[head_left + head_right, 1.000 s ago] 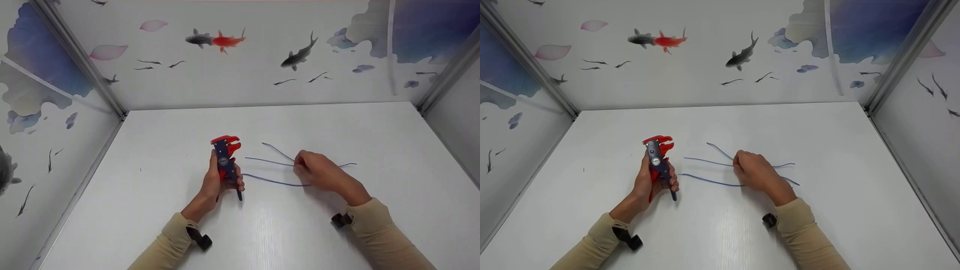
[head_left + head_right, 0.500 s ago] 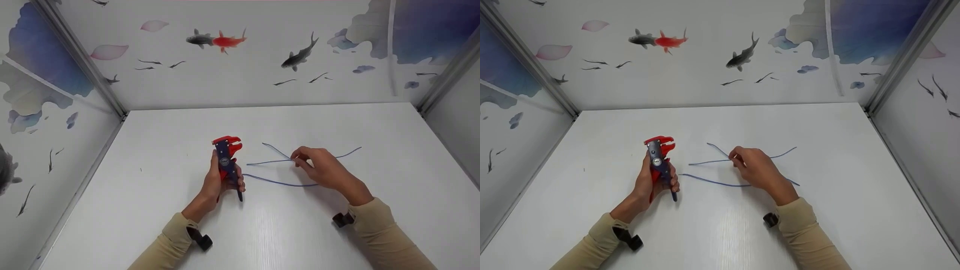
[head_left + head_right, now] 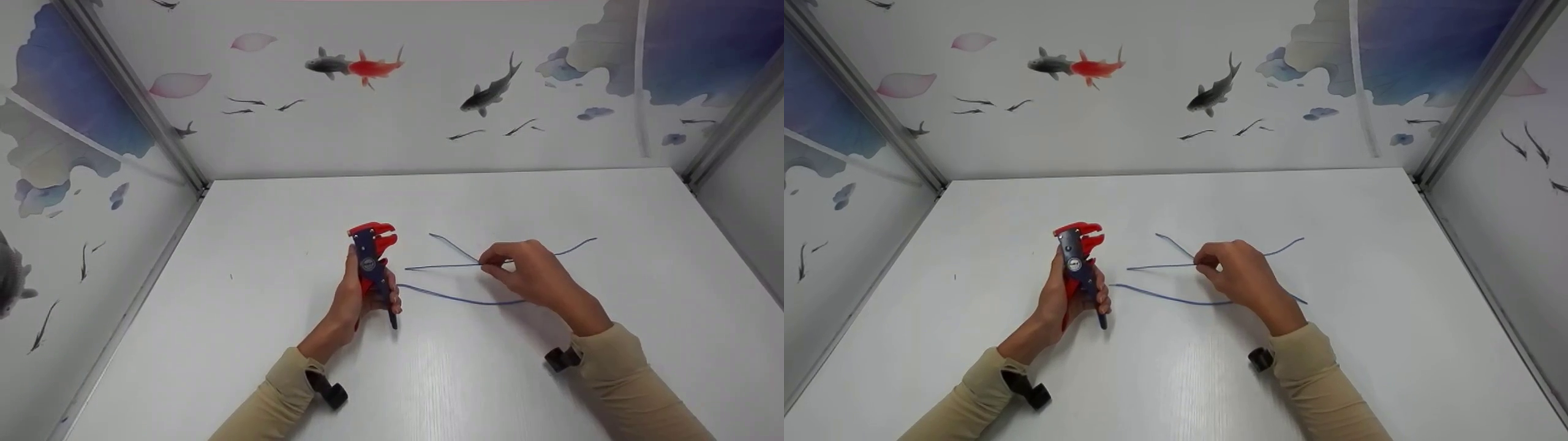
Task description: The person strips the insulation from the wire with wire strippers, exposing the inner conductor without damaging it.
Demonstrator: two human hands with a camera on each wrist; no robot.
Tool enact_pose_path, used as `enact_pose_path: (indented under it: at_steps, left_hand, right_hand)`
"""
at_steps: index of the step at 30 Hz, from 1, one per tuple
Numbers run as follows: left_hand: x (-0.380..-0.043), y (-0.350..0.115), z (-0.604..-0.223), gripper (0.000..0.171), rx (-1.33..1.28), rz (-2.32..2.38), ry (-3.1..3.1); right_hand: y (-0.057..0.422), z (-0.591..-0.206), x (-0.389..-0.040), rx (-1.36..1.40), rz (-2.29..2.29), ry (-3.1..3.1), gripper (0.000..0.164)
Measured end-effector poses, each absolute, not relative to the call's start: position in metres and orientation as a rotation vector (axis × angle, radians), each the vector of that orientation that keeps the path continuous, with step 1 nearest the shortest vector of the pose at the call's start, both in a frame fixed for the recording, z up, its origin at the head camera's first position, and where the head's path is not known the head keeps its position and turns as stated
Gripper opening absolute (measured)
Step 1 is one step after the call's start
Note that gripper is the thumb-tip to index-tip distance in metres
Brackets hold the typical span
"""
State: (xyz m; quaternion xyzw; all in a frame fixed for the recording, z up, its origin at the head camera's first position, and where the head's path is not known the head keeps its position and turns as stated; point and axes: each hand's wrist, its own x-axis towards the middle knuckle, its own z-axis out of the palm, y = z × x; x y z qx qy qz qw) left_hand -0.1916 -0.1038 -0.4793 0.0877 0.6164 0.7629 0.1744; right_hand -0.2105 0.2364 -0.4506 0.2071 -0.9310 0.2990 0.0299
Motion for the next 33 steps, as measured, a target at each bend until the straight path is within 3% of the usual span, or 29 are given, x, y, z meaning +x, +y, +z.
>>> enact_pose_path:
  at_steps: [15, 33]
  left_hand:
    - [-0.192, -0.105, -0.48, 0.089, 0.266, 2.145, 1.78]
    - [-0.192, -0.104, -0.479, 0.091, 0.254, 2.145, 1.807]
  right_hand:
    - [0.235, -0.449, -0.21, 0.585, 0.901, -2.729, 0.014]
    - [0.235, -0.44, -0.21, 0.708, 0.925, -2.388, 0.021]
